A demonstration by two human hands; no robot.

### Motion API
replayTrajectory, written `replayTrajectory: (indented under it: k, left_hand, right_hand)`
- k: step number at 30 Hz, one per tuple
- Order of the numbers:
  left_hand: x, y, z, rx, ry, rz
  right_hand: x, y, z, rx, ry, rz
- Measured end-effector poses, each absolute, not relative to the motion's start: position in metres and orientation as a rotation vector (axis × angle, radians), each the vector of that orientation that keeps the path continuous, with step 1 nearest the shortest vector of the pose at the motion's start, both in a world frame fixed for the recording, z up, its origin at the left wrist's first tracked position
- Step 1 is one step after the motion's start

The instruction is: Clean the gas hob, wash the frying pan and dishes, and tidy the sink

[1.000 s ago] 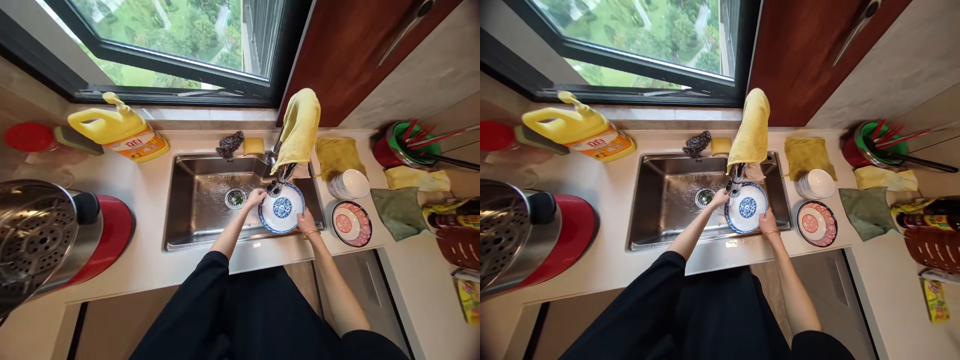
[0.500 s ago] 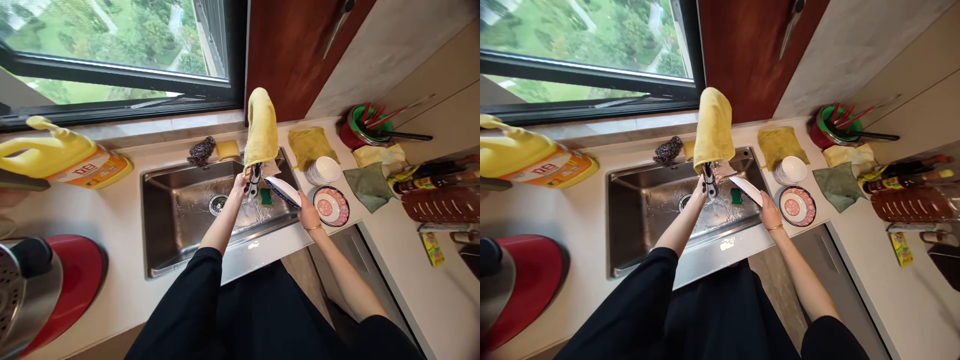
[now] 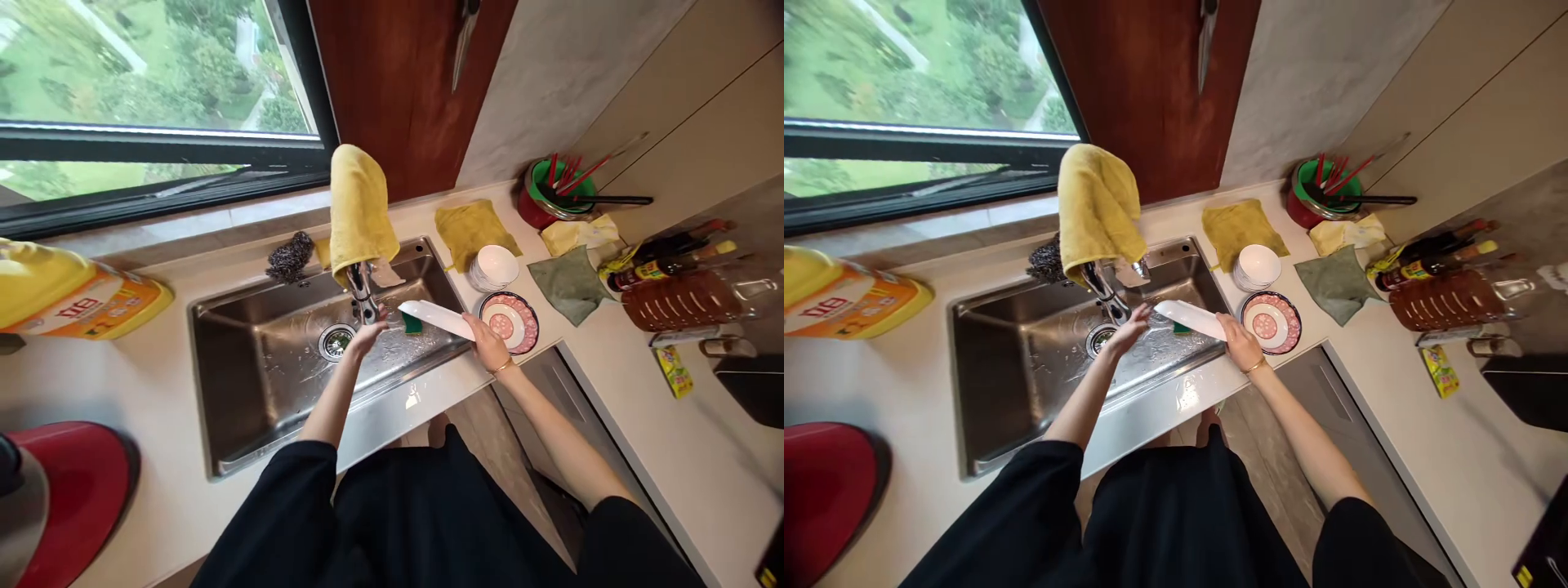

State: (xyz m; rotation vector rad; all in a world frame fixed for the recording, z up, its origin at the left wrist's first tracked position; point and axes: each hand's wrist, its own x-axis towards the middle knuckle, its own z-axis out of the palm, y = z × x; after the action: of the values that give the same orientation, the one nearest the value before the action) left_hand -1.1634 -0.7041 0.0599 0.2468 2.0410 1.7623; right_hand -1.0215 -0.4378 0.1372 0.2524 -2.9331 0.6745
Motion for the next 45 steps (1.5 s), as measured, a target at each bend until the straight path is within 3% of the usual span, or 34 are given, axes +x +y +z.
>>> replayTrajectory:
  k: [4, 7, 11, 13, 16, 18, 21, 23, 27, 31, 40, 45]
  left_hand:
    - [-1.112, -0.687, 0.061, 0.371, 1.881, 1.7]
    - [-1.098, -0.672, 0.07, 0.435, 2.187, 1.757]
    - [-1.089, -0.669, 0.079, 0.486, 2.592, 1.525]
    - [-1.081, -0.67, 0.084, 0.542, 2.713, 1.399]
    - [-1.066, -0.667, 0.095, 0.538, 2.902, 1.281]
    - [-1.057, -0.662, 0.101, 0.491, 3.015, 1.214]
    - [-1.043, -0.657, 0.106, 0.39, 3.135, 1.132]
    - [-1.033, -0.657, 0.109, 0.363, 3.174, 1.09]
    - [-1.017, -0.663, 0.114, 0.383, 3.222, 1.011]
    - [-1.007, -0.673, 0.119, 0.349, 3.262, 0.99]
    - [-0.988, -0.706, 0.118, 0.199, 3.396, 0.973]
    - [-0.987, -0.724, 0.116, 0.214, 3.417, 0.969]
  right_hand:
    - [-1.025, -0.42, 0.143, 0.527, -2.869, 0.983]
    - [-1.032, -0.406, 0.146, 0.558, -2.783, 1.231]
    - [-1.032, -0.372, 0.143, 0.449, -2.817, 1.312]
    - [-1.019, -0.345, 0.136, 0.113, -2.867, 1.154]
    - [-0.991, -0.301, 0.116, -0.812, -2.755, 1.108]
    - [-0.978, -0.279, 0.1, -1.286, -2.612, 1.521]
    - [-0.973, -0.268, 0.079, -1.523, -2.2, 2.349]
    - [-0.976, -0.272, 0.069, -1.534, -1.98, 2.505]
    - [-0.98, -0.283, 0.06, -1.493, -2.016, 2.295]
    - [-0.981, -0.286, 0.067, -0.983, -2.335, 1.889]
    - [-1.039, -0.318, 0.163, 0.181, -2.696, 0.856]
    - [-1.053, -0.33, 0.194, 0.366, -2.658, 0.576]
